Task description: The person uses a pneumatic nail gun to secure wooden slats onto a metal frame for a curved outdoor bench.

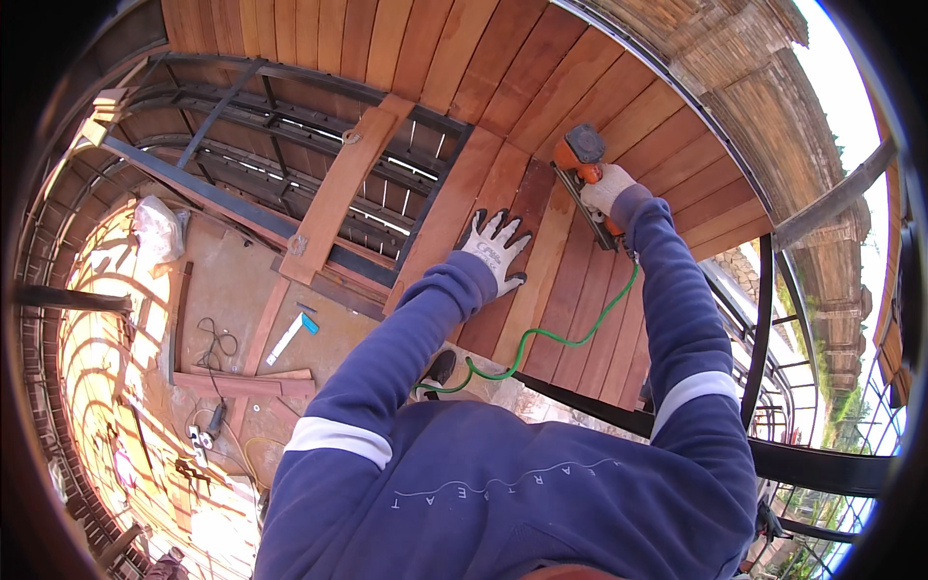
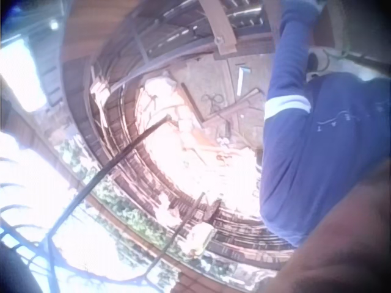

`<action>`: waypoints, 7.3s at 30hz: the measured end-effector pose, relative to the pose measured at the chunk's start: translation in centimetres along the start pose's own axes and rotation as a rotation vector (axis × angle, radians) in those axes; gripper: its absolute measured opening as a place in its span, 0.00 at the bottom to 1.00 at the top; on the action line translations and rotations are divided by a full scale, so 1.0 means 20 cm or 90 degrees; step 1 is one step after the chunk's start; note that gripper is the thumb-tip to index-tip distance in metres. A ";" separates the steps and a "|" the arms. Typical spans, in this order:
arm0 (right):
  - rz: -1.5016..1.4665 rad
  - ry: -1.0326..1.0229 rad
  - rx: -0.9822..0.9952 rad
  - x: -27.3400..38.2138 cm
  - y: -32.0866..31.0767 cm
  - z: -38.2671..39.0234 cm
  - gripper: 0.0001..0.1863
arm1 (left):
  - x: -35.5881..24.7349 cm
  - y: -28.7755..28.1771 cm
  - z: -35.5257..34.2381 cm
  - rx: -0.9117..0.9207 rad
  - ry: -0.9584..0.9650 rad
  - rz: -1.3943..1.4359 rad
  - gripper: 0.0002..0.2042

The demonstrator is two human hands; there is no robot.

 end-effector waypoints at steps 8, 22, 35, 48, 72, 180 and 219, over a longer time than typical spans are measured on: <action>0.064 -0.026 0.013 0.06 0.02 -0.03 0.17 | -0.12 0.14 0.04 0.076 0.006 -0.021 0.30; 0.054 -0.054 0.016 0.04 0.03 -0.09 0.17 | -0.11 0.12 0.06 0.046 -0.002 0.006 0.31; 0.023 -0.066 0.037 0.03 0.00 -0.07 0.15 | -0.11 0.13 0.06 0.028 -0.003 0.026 0.30; 0.085 -0.073 0.109 0.05 -0.02 -0.11 0.21 | -0.10 0.10 0.06 0.001 0.021 0.025 0.29; -0.030 -0.015 0.053 0.02 0.05 -0.06 0.17 | -0.10 0.15 0.08 -0.038 -0.009 0.047 0.28; -0.015 -0.018 -0.004 -0.55 -0.11 0.21 0.14 | -0.64 0.23 0.09 0.064 0.067 0.021 0.34; -0.009 -0.009 0.063 -0.65 -0.08 0.05 0.20 | -0.64 0.22 0.09 0.075 0.071 0.036 0.34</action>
Point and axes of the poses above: each hand's wrist, its own z-axis away from the middle knuckle, its own y-axis out of the palm, x = y × z, the point moved 3 cm from there along -z, towards the middle knuckle, and after that the axes turned 13 degrees about -x, right-handed, at the moved point
